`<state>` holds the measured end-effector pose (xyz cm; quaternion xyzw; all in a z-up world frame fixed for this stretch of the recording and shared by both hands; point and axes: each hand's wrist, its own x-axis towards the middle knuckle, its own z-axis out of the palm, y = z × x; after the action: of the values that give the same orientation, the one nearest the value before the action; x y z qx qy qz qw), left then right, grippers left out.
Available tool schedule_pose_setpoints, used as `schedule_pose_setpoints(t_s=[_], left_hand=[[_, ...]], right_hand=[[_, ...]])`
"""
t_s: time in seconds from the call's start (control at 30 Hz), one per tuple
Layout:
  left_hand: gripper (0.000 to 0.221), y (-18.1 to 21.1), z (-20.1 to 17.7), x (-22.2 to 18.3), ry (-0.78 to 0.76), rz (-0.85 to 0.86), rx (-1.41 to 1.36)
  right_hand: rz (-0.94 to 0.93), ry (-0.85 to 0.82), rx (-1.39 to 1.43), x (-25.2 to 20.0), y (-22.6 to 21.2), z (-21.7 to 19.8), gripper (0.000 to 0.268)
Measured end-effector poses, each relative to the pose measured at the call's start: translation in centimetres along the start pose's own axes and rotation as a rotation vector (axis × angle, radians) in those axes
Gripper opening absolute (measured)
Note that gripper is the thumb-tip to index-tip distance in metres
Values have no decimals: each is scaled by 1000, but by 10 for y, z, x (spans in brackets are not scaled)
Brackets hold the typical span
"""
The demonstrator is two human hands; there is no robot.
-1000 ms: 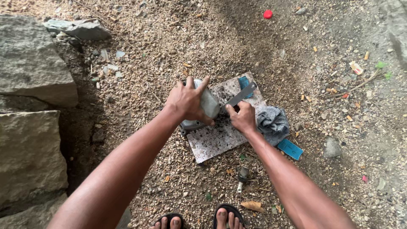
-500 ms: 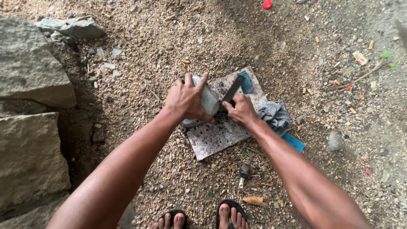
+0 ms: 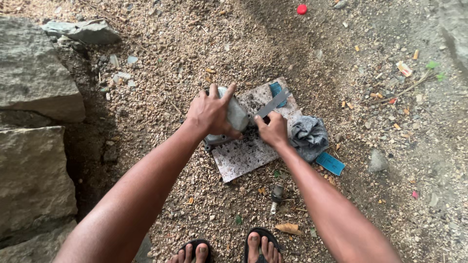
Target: The person scrapes a metal component with a flat tool and wipes it with a cloth while it rests on a piece of cardboard on the ground.
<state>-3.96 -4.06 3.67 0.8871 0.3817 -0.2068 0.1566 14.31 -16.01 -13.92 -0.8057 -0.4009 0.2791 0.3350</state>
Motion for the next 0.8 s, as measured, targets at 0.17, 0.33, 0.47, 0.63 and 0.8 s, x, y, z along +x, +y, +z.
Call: schedule_pose_setpoints(t_s=[0.17,0.33,0.47,0.63,0.8], left_hand=[[148,0,-1,0,-2,8,-2],[145,0,4,-1,52,16,-17],[141,1,6,-1,73,13,-70],[140,4,5,1,71,-5,-91],[140,3,3,-2,57,-7,-91]], right_hand=[[-106,60,-80,-7,-7,3,16],[-95,-49,-60,-1,-9,-5,16],[-92,-260,-20,22,-4,-11,13],[-364,-336,-18,46,7,-6,6],[-271,-424,-144,54,1,-4,15]])
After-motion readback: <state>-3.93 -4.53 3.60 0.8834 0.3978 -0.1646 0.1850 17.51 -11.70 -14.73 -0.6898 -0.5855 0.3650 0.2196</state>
